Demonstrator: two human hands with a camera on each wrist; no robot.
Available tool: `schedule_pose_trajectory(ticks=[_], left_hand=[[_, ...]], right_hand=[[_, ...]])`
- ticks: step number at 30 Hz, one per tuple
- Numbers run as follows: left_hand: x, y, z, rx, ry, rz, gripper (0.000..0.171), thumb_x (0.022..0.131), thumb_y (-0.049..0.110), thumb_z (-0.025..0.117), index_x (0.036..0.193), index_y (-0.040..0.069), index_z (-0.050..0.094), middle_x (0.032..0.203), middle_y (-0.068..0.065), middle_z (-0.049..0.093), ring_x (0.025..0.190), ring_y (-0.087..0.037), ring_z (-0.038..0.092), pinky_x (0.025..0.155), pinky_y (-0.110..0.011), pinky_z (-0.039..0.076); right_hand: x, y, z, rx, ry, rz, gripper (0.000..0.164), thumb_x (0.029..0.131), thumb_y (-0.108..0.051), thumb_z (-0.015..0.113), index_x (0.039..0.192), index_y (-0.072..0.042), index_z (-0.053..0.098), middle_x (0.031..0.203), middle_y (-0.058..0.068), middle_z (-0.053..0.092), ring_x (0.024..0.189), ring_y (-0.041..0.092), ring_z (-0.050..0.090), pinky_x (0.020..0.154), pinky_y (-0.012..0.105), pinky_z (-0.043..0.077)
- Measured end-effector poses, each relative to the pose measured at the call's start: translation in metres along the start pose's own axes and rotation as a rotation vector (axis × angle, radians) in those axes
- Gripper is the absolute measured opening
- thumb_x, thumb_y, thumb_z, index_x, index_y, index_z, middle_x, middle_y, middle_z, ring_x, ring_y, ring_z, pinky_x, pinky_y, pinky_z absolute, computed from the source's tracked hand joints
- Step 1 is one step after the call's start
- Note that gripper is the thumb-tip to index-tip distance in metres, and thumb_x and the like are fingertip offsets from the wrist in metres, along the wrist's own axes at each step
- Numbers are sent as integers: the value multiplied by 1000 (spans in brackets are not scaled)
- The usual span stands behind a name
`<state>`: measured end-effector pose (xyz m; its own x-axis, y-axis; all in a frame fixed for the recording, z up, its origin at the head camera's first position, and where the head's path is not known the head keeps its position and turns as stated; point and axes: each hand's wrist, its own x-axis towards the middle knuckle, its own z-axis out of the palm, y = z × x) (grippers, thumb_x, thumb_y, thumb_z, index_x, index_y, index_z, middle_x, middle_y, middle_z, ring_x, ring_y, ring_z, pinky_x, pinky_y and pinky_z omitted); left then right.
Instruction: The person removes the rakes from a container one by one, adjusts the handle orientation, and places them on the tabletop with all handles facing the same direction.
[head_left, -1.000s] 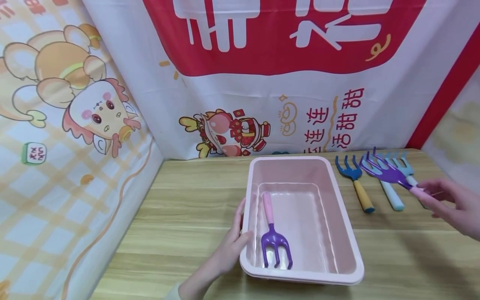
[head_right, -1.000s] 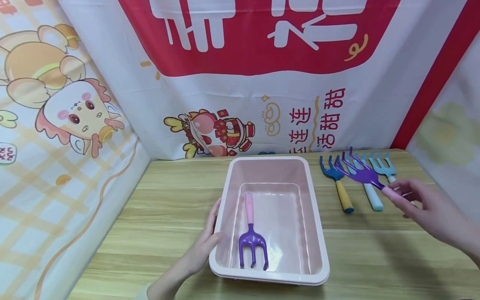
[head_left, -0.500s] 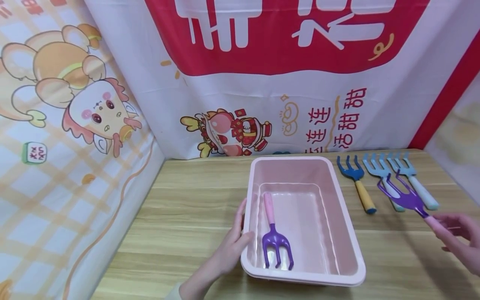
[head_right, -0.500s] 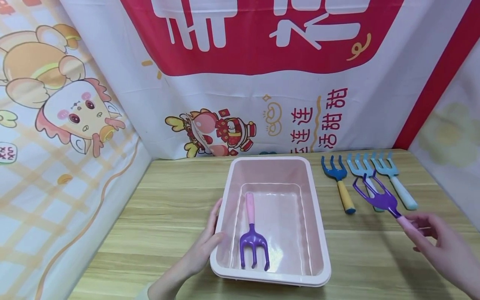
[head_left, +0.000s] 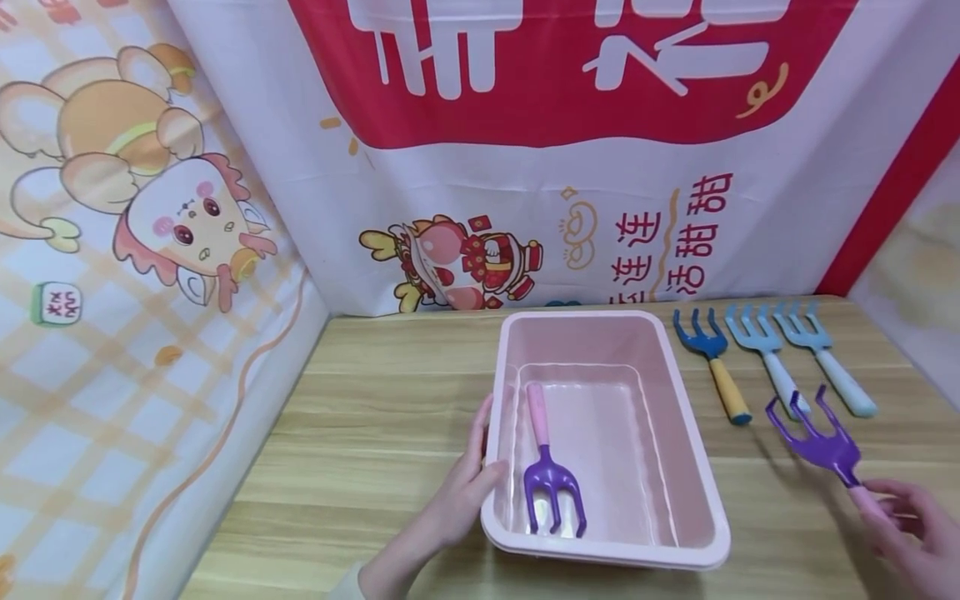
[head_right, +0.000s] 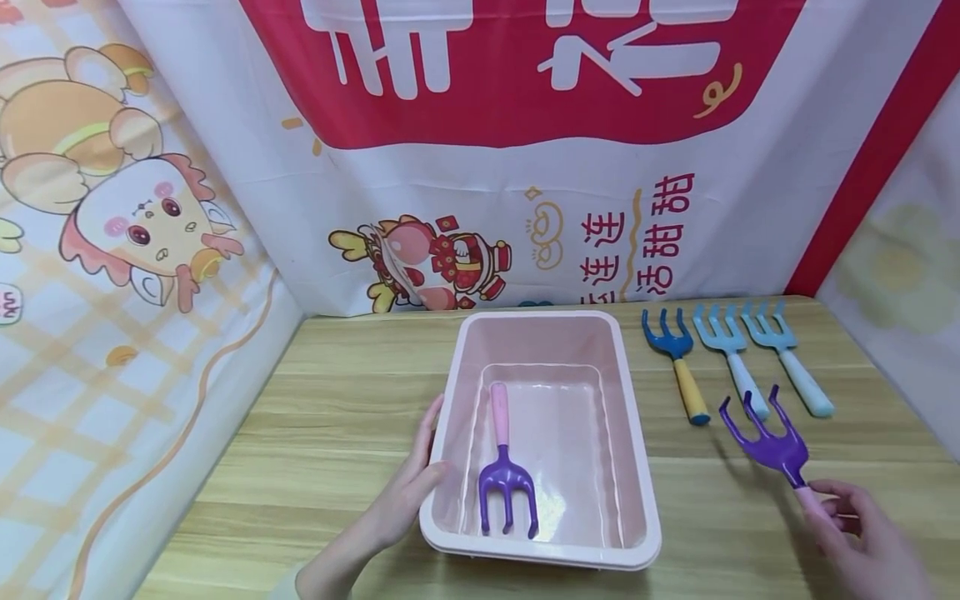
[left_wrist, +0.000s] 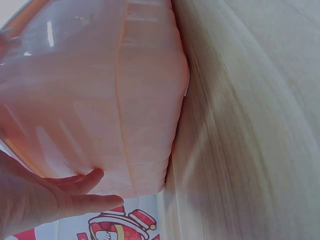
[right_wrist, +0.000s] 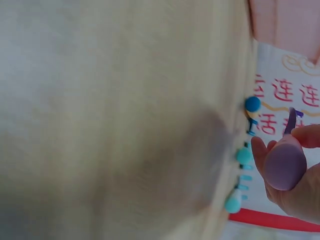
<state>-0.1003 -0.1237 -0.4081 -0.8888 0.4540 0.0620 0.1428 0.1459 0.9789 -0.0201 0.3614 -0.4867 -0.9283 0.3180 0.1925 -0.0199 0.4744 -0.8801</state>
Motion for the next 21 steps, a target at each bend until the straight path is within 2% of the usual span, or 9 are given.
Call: schedule_pose_trajectory(ticks=[1,3,4,7,8,11,13,16,21], left_hand=[[0,0,0,-3,0,-1,77,98,13,44,155,36,-2,151,-35,19,112,-50,53,77,-41,59],[0,1,0,-1,2,-3,78,98,11,43,155,36,-2,151,-35,18,113,-50,52,78,-41,58],[0,1,0,-6,1,-3,78,98,10,43,155,36,-2,152,-35,18,113,-50,52,78,-42,58],[0,2,0,-10,1,-4,77,98,9,43,155,37,-1,152,-33,17,114,-50,51,78,-42,58],[0,2,0,-11,1,-4,77,98,9,43,155,37,-1,153,-33,17,114,-50,52,78,-42,58],[1,2,0,-14,-1,-3,77,98,10,43,155,37,0,153,-32,17,114,-50,52,78,-42,58],[1,2,0,-14,-4,-1,77,98,11,43,155,38,0,153,-32,18,113,-50,52,77,-42,58],[1,1,0,-13,-8,0,76,98,12,44,155,38,-1,153,-31,18,113,-49,52,78,-42,58],[1,1,0,-22,-10,1,77,99,11,43,155,38,-1,154,-30,16,114,-50,52,78,-43,58]], right_hand=[[-2,1,1,-44,-12,24,42,93,2,58,106,-37,54,78,-20,55,66,-5,49,49,14,47],[-2,1,2,-161,-54,87,20,96,-10,59,114,-20,57,82,-7,60,69,-7,48,50,14,47],[-2,2,3,-235,-86,125,21,98,-18,58,118,-11,55,85,-2,61,71,-5,49,51,13,46],[2,3,4,-381,-173,194,51,99,-30,54,126,12,43,94,17,61,73,-7,46,52,13,44],[3,4,4,-403,-194,205,54,100,-32,53,127,13,42,96,20,61,74,-6,46,53,13,43],[5,7,7,-426,-234,228,59,100,-37,51,127,14,42,95,18,62,75,3,53,54,16,45],[6,9,8,-428,-270,257,64,99,-44,48,128,14,41,96,16,63,79,16,59,56,20,46],[6,8,12,-424,-321,294,70,99,-50,45,129,14,40,96,13,63,86,30,61,61,25,48],[5,-4,19,-422,-399,360,78,98,-55,42,130,15,38,97,14,61,89,30,60,67,37,52]])
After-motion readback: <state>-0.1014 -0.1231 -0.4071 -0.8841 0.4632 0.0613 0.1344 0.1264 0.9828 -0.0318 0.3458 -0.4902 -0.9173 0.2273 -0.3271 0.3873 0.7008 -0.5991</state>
